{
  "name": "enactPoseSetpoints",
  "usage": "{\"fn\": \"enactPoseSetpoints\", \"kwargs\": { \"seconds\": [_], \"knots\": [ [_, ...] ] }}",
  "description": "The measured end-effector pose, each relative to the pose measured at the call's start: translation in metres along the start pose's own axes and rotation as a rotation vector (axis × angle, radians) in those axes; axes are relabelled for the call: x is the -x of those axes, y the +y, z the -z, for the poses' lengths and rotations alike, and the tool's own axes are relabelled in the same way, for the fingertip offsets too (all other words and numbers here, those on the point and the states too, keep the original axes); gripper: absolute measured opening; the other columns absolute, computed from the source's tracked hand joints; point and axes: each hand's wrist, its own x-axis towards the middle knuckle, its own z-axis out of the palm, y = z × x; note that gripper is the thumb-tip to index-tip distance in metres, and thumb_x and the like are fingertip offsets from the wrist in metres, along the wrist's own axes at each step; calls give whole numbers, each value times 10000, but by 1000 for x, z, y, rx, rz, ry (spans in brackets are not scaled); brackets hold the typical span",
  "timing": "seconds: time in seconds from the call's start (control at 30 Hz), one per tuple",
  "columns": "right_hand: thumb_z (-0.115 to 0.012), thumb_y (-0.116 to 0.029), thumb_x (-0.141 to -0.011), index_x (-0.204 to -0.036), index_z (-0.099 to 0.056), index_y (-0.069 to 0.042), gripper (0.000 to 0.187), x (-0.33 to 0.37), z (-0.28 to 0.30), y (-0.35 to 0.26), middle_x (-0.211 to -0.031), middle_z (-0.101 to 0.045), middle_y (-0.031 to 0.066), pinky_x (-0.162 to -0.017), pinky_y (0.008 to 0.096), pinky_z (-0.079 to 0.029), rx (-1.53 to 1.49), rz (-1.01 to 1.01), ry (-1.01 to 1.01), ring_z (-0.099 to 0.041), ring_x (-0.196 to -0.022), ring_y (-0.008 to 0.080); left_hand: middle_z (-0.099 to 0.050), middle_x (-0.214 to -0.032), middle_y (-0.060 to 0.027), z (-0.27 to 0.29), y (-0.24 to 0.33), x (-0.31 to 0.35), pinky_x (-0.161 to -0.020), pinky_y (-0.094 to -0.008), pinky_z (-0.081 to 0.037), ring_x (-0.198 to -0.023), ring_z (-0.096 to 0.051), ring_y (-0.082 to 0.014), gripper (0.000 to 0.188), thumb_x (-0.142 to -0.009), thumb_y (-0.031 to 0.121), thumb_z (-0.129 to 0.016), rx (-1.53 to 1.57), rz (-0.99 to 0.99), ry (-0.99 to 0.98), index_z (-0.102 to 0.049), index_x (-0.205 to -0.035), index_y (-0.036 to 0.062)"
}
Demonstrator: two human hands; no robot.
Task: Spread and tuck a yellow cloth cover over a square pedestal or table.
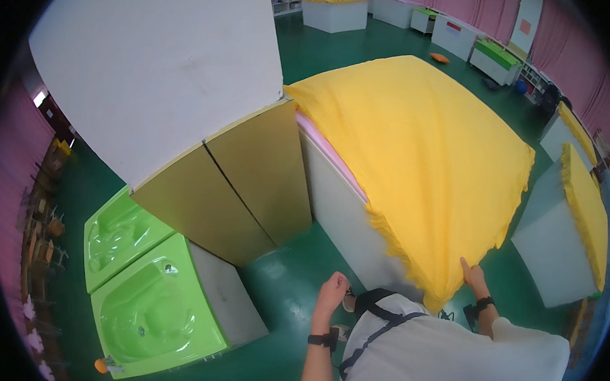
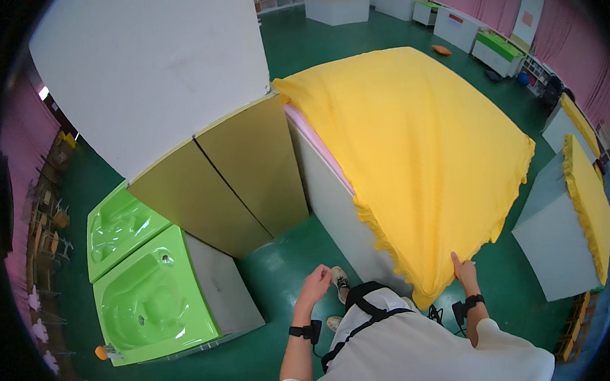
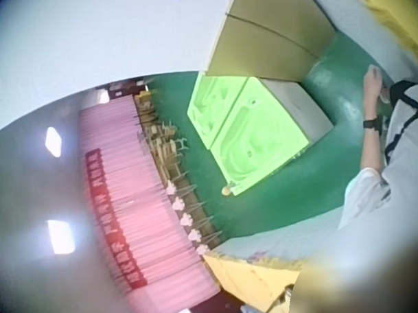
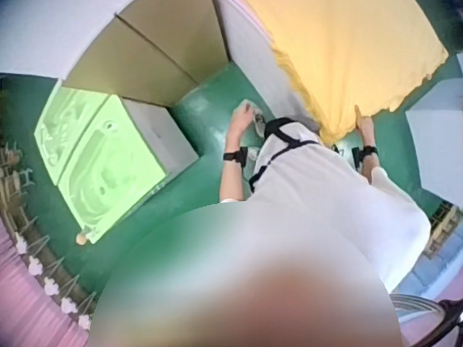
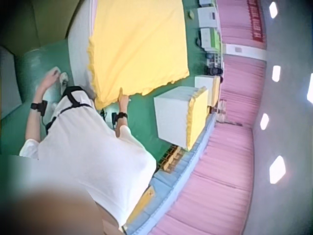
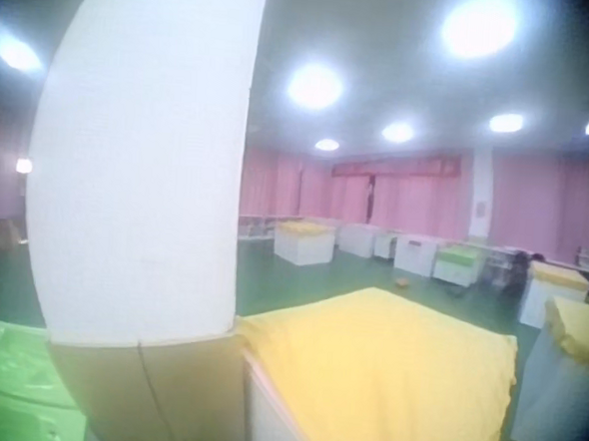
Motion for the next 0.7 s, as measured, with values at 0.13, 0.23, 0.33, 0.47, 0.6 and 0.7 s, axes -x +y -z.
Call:
{"fn": "enactPoseSetpoints", "kwargs": {
  "seconds": [0.13,0.23,0.33,0.47,0.6,0.7],
  "knots": [
    [-391,-513,-1001,-1377,-515,-116,560,-15,-7,35,-902,-654,314,-754,512,-529,272,144,-113,-663,-844,455,-686,-967,-161,4,15,-44,-793,-383,-516,-898,-666,-319,210,-938,208,-554,-21,-157,17,-574,-1070,45],
    [-515,-713,-866,-870,-660,114,840,13,6,-18,-857,-660,333,-730,511,-523,169,-41,54,-646,-853,495,-674,-959,-166,26,19,-80,-773,-387,-513,-879,-661,-309,230,-930,201,-574,-21,-105,9,-559,-1094,40],
    [-529,-680,-880,-937,-659,97,790,22,26,-29,-918,-670,315,-755,509,-521,171,-124,6,-641,-888,492,-662,-951,-143,37,59,-126,-727,-376,-515,-804,-666,-258,258,-925,193,-587,-84,-135,-34,-538,-1121,32],
    [-563,-630,-892,-1078,-642,73,731,28,27,-49,-1033,-668,291,-810,493,-511,-11,-215,-5,-629,-974,469,-631,-996,-77,73,98,-214,-630,-302,-519,-705,-639,-149,301,-957,169,-572,-27,-223,-11,-490,-1211,29],
    [-599,-546,-910,-1302,-518,40,710,34,16,-40,-1166,-634,275,-869,472,-491,-57,-182,142,-603,-1067,435,-635,-998,-78,93,151,-306,-646,-301,-522,-695,-638,-157,339,-951,182,-570,7,-231,135,-492,-1232,9],
    [-594,-493,-931,-1366,-454,27,693,32,18,-49,-1244,-595,272,-900,463,-479,-85,-188,146,-577,-1120,428,-634,-972,-87,110,178,-372,-660,-311,-521,-706,-629,-161,356,-944,203,-580,160,-226,186,-511,-1222,-7]
  ]
}}
